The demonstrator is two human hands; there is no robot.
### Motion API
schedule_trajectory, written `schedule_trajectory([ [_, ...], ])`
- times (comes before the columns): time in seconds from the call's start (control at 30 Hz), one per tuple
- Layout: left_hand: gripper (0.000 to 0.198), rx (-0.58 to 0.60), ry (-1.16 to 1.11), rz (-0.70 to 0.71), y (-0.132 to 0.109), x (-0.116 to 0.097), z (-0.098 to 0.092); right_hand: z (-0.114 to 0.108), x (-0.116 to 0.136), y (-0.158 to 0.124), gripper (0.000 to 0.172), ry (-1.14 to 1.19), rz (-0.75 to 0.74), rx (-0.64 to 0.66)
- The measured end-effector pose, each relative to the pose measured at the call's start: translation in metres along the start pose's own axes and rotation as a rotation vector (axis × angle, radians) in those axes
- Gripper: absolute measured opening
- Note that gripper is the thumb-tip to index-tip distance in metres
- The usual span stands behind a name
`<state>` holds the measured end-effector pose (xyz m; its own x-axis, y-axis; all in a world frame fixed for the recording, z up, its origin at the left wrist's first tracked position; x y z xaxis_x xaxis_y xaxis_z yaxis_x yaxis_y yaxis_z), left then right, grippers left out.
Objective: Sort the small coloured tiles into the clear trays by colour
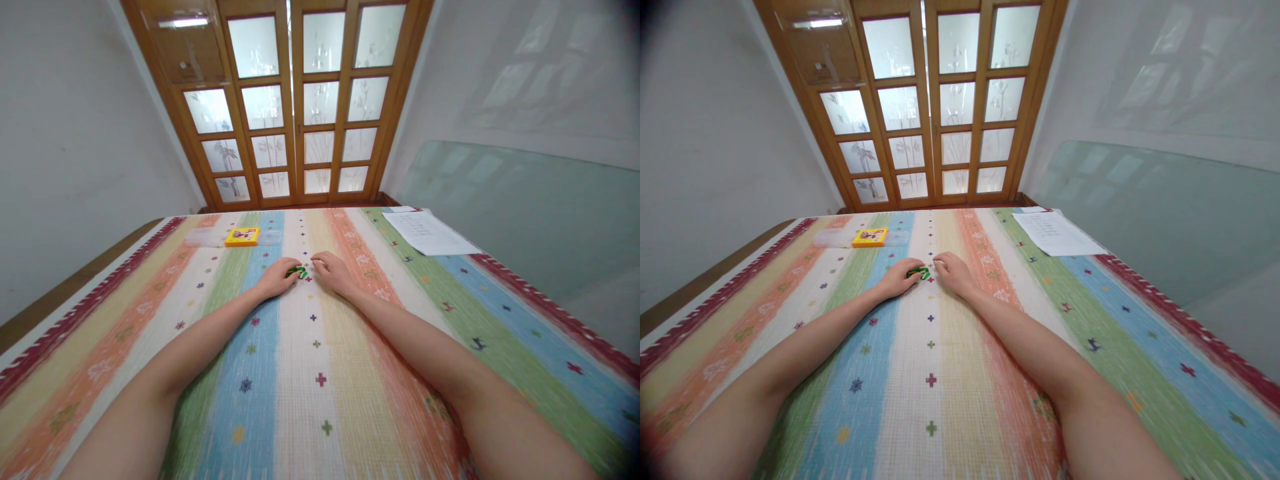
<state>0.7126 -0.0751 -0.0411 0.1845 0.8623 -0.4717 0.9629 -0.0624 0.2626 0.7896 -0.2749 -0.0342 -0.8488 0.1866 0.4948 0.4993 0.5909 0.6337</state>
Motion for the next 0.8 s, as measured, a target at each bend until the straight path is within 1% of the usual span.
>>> schedule_trajectory([
  [0.07, 0.05, -0.065, 0.076, -0.124, -0.001, 0.016, -0.004, 0.0, -0.005, 0.0, 0.024, 0.026, 0.059, -0.02],
  [0.1, 0.054, -0.074, 0.109, -0.163, -0.002, 0.023, -0.006, 0.0, -0.008, 0.0, 0.024, 0.037, 0.092, -0.03],
  [0.2, 0.06, -0.03, 0.179, -0.175, -0.003, 0.033, -0.005, 0.001, -0.017, 0.001, 0.025, 0.067, 0.157, -0.049],
  [0.27, 0.061, 0.006, 0.209, -0.144, -0.003, 0.029, -0.002, 0.002, -0.021, 0.001, 0.025, 0.09, 0.17, -0.064],
  [0.4, 0.061, 0.055, 0.221, -0.033, -0.002, 0.007, 0.009, 0.004, -0.024, 0.001, 0.027, 0.122, 0.171, -0.081],
  [0.47, 0.06, 0.064, 0.219, 0.015, -0.001, -0.004, 0.014, 0.005, -0.024, 0.0, 0.027, 0.128, 0.164, -0.076],
  [0.57, 0.056, 0.05, 0.214, 0.045, -0.001, -0.012, 0.017, 0.005, -0.023, 0.0, 0.028, 0.129, 0.16, -0.063],
  [0.63, 0.053, 0.045, 0.202, 0.062, -0.001, -0.013, 0.016, 0.004, -0.022, 0.001, 0.029, 0.12, 0.171, -0.056],
  [0.7, 0.054, 0.03, 0.173, 0.067, -0.001, -0.01, 0.01, 0.002, -0.021, 0.002, 0.029, 0.108, 0.185, -0.052],
  [0.77, 0.058, -0.027, 0.141, 0.026, 0.0, 0.0, -0.003, 0.0, -0.02, 0.003, 0.03, 0.1, 0.192, -0.053],
  [0.8, 0.058, -0.071, 0.132, -0.013, 0.001, 0.008, -0.011, 0.0, -0.02, 0.004, 0.03, 0.105, 0.195, -0.048],
])
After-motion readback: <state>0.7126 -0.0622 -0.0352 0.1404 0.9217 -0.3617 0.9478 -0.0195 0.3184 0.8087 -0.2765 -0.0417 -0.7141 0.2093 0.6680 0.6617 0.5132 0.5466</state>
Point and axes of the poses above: each hand's wrist, its own y-axis towards the middle knuckle, its own z-axis out of the palm, x = y × z, the point moved 4 cm from there along y, towards the middle knuckle, and after that the axes turned 11 degrees about -z, right-handed, at the moved point
